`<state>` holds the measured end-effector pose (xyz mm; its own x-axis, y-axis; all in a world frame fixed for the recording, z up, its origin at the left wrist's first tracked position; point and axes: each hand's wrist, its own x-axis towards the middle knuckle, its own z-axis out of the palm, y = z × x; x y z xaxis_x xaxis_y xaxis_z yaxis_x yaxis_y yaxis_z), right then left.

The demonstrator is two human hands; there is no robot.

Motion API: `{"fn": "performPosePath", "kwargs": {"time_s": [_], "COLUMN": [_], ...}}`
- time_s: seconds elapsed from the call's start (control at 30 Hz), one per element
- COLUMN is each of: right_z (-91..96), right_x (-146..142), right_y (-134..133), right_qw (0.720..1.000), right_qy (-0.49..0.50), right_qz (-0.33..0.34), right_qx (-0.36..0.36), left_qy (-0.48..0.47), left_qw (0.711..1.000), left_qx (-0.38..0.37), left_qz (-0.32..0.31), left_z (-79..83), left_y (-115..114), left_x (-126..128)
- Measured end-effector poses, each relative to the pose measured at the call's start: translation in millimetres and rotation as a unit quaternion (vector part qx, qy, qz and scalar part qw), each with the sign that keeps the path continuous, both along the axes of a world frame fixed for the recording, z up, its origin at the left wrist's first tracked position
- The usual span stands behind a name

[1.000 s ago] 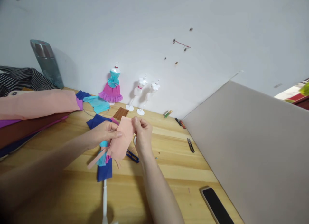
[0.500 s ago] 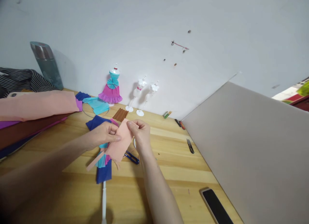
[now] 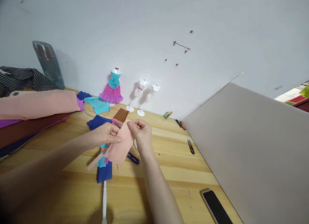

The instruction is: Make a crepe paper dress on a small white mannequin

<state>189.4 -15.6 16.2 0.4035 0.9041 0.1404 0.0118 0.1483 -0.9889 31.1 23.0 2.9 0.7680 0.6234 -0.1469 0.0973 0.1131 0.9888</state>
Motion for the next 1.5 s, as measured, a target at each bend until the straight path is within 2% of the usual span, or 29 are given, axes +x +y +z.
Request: {"fn": "performPosePath", "kwargs": {"time_s": [0.17, 0.47, 0.7, 1.03, 1.2, 1.4, 1.5], "right_z": [0.3, 1.9, -3.7, -1.6, -1.6, 6.0, 7.4], "right_x": [-0.6, -1.5, 7.8, 9.8, 14.3, 25.5, 32.7], "right_y": [0.2, -0.4, 0.3, 1.9, 3.0, 3.6, 4.5], "right_qw": [1.0, 1.0, 0.998, 1.0, 1.0, 0.996, 0.996], "right_qy": [0.006, 0.019, 0.004, -0.006, 0.002, 0.041, 0.054], "right_qz": [0.0, 0.007, 0.063, 0.024, 0.009, -0.055, -0.051], "right_qx": [0.009, -0.002, -0.027, -0.019, -0.003, 0.049, 0.056], "left_qy": [0.04, 0.023, 0.03, 0.021, 0.021, 0.008, -0.013], "left_qw": [0.999, 0.999, 0.998, 0.998, 0.998, 0.998, 0.999], "left_qx": [-0.019, -0.026, -0.036, -0.006, 0.02, -0.018, -0.015], "left_qz": [-0.017, -0.036, -0.049, -0.061, -0.047, -0.056, -0.025], "left_z": [2.4, 5.9, 7.5, -2.3, -1.4, -4.1, -7.9], "left_y": [-4.5, -6.4, -4.1, 1.7, 2.9, 1.7, 3.7], "left_x": [-0.5, -1.9, -2.9, -1.2, -2.3, -2.1, -0.1]}}
